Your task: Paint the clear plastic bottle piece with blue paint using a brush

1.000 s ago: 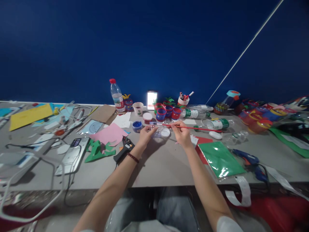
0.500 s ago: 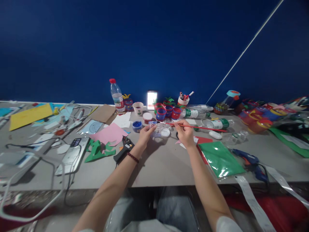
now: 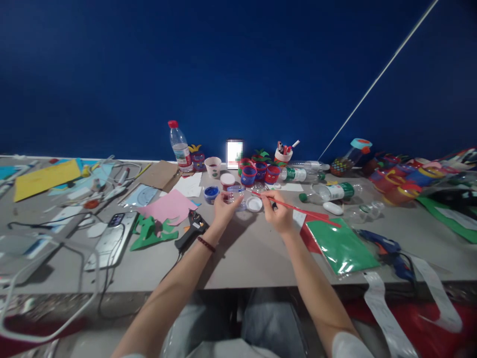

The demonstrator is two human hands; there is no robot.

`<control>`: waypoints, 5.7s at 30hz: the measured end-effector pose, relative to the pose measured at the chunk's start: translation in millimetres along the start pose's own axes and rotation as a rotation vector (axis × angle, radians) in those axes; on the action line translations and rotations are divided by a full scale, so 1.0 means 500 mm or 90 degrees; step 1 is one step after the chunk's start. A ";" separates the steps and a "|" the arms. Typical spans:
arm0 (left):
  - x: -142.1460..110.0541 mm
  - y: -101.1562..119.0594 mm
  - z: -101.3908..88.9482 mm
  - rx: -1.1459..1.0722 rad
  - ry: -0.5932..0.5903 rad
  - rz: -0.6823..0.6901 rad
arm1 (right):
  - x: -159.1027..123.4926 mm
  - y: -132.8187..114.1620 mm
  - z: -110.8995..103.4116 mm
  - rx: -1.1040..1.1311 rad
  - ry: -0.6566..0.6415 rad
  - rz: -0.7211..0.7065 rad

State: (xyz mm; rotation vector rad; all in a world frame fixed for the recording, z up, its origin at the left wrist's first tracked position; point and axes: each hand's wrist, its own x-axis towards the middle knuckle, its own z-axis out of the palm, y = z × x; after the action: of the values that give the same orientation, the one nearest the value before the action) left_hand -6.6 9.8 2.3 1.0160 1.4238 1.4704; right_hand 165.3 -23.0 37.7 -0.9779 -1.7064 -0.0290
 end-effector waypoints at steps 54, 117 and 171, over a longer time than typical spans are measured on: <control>0.007 0.001 0.000 -0.023 -0.017 0.006 | -0.012 -0.013 0.020 -0.043 0.041 -0.126; 0.007 0.014 -0.010 -0.092 -0.085 -0.006 | -0.009 -0.028 0.011 -0.012 0.081 -0.136; -0.005 0.029 -0.014 -0.302 -0.298 -0.130 | 0.002 -0.006 0.026 0.361 0.163 0.257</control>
State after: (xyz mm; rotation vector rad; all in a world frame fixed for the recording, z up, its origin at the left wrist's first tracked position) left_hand -12.9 5.1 16.5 0.8138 0.7697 1.2321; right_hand 153.1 -18.1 34.7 -0.8228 -1.1593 0.5435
